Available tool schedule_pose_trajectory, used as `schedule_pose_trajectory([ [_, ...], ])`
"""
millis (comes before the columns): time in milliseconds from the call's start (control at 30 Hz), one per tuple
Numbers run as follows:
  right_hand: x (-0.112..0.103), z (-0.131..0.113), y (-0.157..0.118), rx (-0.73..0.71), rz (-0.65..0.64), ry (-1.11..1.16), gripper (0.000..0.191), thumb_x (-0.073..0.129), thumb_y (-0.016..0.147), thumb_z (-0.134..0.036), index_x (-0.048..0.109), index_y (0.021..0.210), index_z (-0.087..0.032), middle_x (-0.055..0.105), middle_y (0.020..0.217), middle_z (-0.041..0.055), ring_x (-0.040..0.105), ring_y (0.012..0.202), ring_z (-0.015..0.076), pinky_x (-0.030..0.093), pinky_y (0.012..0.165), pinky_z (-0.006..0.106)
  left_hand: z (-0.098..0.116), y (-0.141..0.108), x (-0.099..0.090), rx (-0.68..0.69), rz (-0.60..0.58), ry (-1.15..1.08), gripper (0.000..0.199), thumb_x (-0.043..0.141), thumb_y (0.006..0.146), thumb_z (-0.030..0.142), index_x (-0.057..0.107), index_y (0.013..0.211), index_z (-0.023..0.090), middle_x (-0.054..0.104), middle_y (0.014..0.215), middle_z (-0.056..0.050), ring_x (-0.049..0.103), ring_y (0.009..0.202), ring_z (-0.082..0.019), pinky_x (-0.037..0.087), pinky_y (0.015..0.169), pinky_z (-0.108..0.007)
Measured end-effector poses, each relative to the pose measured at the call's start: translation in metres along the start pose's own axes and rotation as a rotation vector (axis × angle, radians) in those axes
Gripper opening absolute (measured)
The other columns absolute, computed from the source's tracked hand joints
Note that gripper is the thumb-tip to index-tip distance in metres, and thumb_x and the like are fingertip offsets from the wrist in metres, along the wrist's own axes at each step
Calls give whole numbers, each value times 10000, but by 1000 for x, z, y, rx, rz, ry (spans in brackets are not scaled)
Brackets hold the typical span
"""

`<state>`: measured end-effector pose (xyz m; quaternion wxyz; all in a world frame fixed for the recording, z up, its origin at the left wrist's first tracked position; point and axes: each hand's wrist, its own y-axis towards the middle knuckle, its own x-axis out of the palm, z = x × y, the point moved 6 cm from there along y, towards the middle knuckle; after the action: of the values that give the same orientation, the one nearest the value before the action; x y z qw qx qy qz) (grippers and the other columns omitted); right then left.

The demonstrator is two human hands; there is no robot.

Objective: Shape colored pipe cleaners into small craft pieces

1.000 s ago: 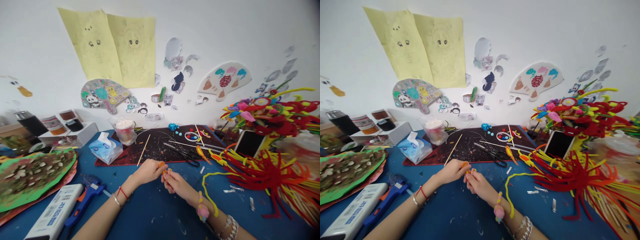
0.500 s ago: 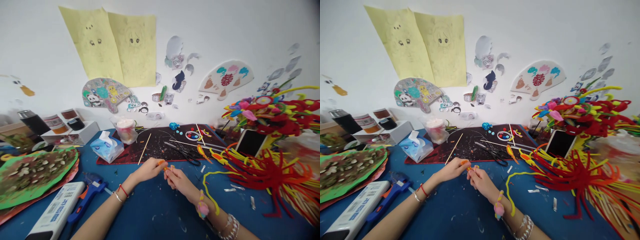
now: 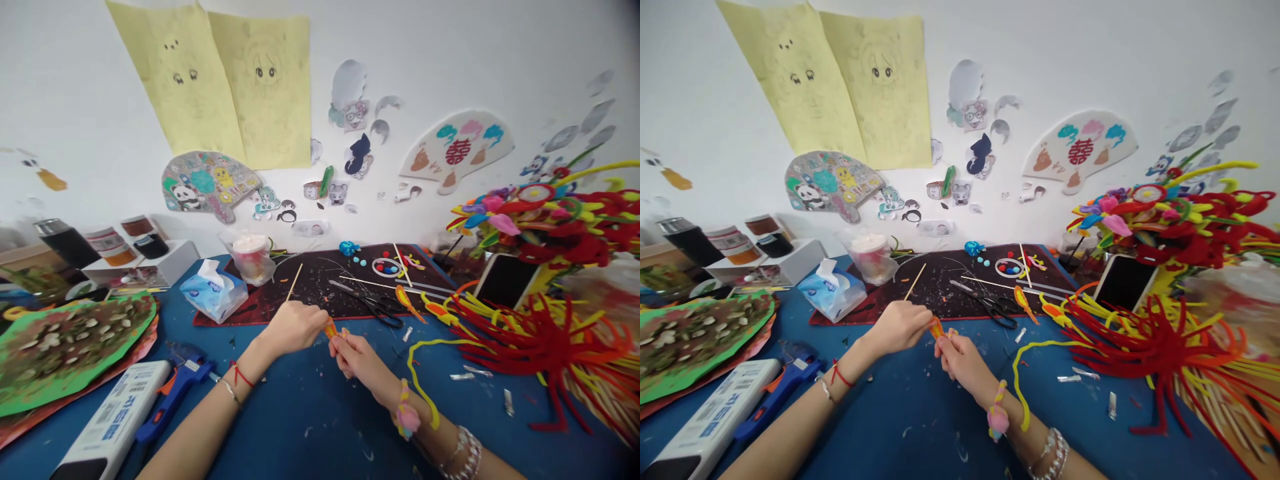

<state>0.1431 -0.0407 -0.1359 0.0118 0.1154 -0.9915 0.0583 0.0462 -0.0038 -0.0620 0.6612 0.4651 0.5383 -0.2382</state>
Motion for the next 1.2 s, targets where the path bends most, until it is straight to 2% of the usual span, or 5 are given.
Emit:
schedule_pose_trajectory([
  [233,-5,-4,1,-99,11,16,369,439,802,-510,504,734,-154,318,510,-65,258,421,56,202,408,211,7,2,-9,-223,72,-249,297,346,878,298,489,649,176,558,547,18,462,469,-85,261,496,-203],
  [600,-4,-8,2,-101,-24,40,355,409,821,-504,507,804,-163,341,555,-52,291,464,69,217,431,216,-28,-6,-5,-485,238,-504,315,421,836,380,454,615,158,357,495,64,303,444,-61,220,461,-196],
  [867,-11,4,7,-136,94,-54,389,426,799,-528,503,703,-159,325,513,-60,270,430,61,208,404,214,-7,-2,46,-432,-79,-1375,365,541,760,410,581,942,96,541,620,-6,445,492,-79,351,460,-197],
  [1100,-4,-2,2,-88,29,168,367,479,782,-470,419,581,-169,239,458,-86,166,399,44,109,395,221,-4,-3,52,-408,-63,-1622,285,608,733,346,568,847,88,610,664,-52,526,496,-95,398,509,-214],
  [1200,-3,-5,2,-82,-6,291,355,515,758,-452,394,573,-174,217,455,-96,136,395,39,93,397,220,-16,-3,51,-437,72,-1668,272,623,725,339,555,822,95,586,603,-20,542,492,-100,414,524,-219],
])
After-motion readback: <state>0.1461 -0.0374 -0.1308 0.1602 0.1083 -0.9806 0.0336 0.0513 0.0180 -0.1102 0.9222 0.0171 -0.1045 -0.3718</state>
